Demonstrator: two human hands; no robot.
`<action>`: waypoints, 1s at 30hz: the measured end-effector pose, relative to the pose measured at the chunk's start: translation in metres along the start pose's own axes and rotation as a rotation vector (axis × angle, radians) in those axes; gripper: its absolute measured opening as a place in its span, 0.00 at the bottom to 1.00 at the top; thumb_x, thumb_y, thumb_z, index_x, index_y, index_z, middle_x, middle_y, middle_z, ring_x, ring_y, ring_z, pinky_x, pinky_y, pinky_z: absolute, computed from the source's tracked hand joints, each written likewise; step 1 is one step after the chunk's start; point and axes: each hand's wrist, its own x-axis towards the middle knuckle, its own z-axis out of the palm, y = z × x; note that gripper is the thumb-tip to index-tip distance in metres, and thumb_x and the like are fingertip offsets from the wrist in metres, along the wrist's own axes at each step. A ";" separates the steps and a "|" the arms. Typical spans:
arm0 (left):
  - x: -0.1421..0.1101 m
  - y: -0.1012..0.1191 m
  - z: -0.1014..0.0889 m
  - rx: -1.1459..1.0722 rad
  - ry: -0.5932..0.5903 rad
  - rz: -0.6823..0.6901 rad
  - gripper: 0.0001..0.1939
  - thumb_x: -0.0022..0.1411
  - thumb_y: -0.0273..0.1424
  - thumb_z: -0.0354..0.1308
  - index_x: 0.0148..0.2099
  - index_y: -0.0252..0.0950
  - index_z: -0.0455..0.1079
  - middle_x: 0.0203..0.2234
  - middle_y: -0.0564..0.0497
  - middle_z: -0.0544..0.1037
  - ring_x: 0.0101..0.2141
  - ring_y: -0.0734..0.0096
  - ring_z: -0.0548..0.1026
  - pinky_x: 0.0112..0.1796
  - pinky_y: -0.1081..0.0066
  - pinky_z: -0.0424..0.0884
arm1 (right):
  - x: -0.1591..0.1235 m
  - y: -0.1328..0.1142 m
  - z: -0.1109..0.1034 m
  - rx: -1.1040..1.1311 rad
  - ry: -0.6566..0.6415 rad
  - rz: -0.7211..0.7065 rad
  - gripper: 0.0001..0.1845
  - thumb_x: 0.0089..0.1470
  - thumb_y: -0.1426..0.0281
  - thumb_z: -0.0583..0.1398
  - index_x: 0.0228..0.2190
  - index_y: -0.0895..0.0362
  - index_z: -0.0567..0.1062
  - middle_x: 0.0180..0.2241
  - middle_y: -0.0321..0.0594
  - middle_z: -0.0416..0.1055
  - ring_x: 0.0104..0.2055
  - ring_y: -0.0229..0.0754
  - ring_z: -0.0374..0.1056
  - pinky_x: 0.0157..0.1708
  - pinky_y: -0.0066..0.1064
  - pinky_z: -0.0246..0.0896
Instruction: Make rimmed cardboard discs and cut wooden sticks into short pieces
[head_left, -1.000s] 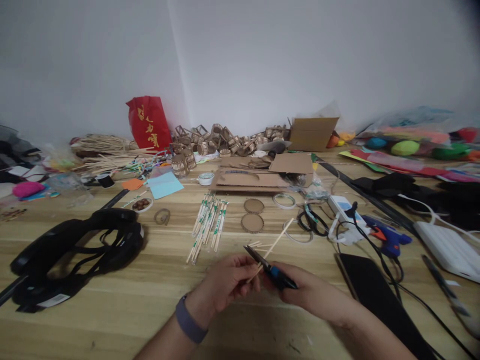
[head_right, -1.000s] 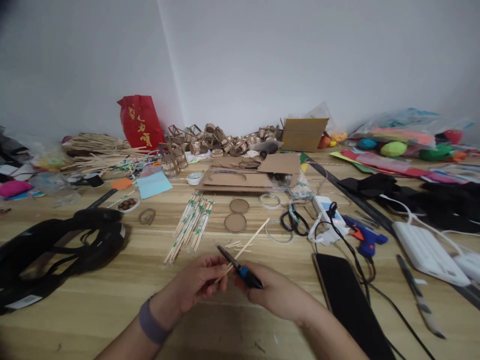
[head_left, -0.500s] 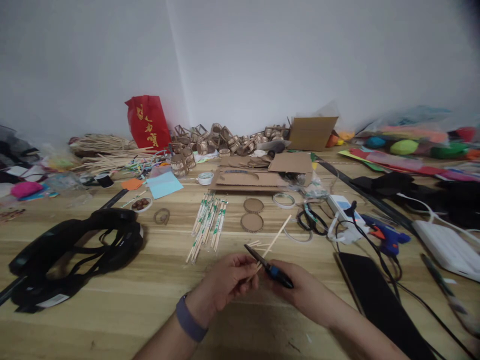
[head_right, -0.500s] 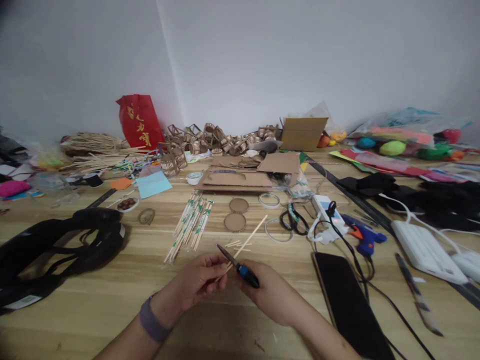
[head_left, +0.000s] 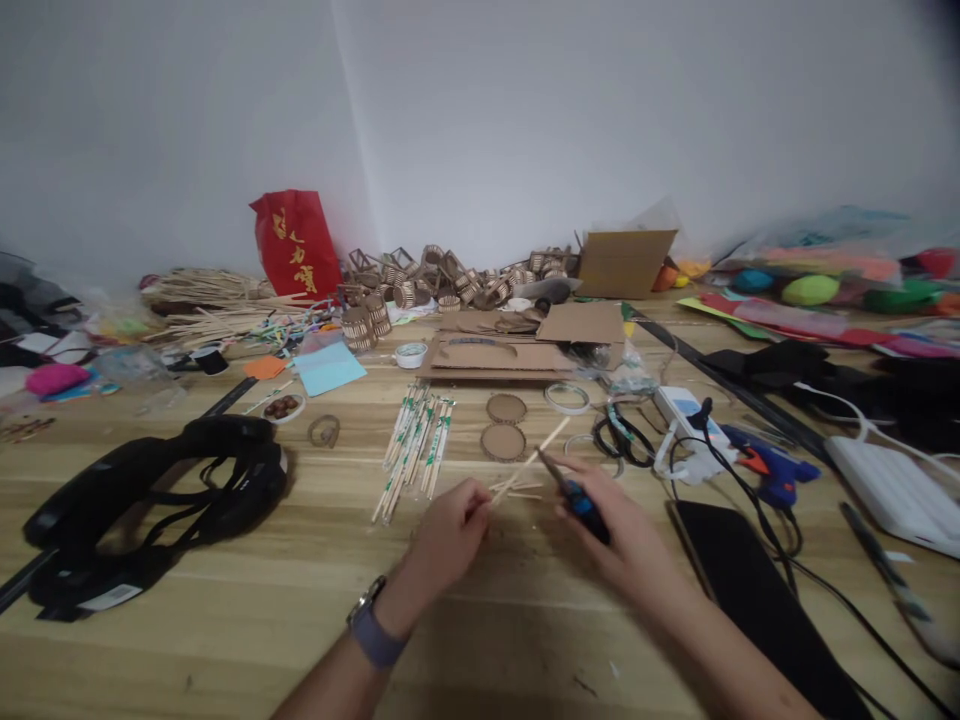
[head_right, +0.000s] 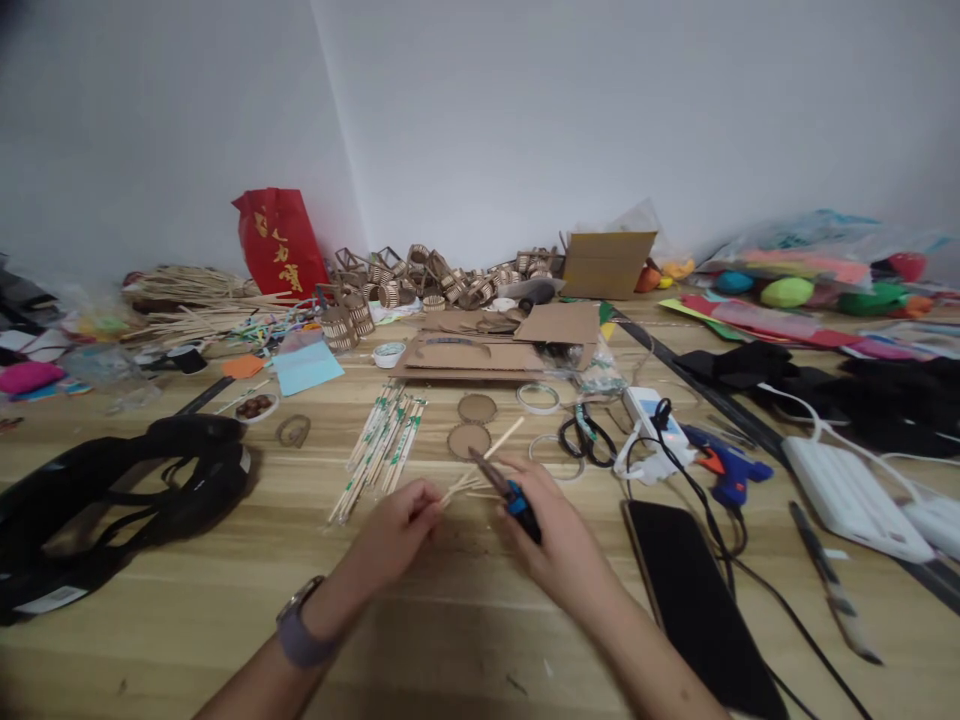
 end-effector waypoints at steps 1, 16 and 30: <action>-0.002 0.000 0.005 0.099 0.000 0.040 0.09 0.63 0.33 0.48 0.31 0.37 0.64 0.23 0.52 0.72 0.27 0.69 0.69 0.30 0.71 0.58 | -0.001 0.001 0.005 -0.021 -0.001 -0.055 0.09 0.54 0.70 0.53 0.38 0.56 0.70 0.56 0.53 0.63 0.58 0.52 0.59 0.54 0.41 0.56; -0.008 0.006 0.042 0.759 -0.048 0.017 0.16 0.65 0.21 0.41 0.46 0.34 0.69 0.35 0.41 0.78 0.34 0.58 0.76 0.34 0.67 0.65 | -0.002 -0.007 0.047 -0.359 -0.092 0.230 0.12 0.53 0.78 0.54 0.40 0.57 0.70 0.40 0.45 0.72 0.43 0.47 0.69 0.39 0.31 0.57; 0.007 -0.009 0.027 0.544 0.256 0.273 0.12 0.66 0.26 0.47 0.35 0.36 0.72 0.37 0.45 0.78 0.43 0.58 0.70 0.47 0.60 0.64 | 0.006 0.024 0.028 -0.049 0.053 0.073 0.11 0.55 0.66 0.53 0.38 0.56 0.70 0.36 0.45 0.74 0.39 0.46 0.69 0.38 0.33 0.63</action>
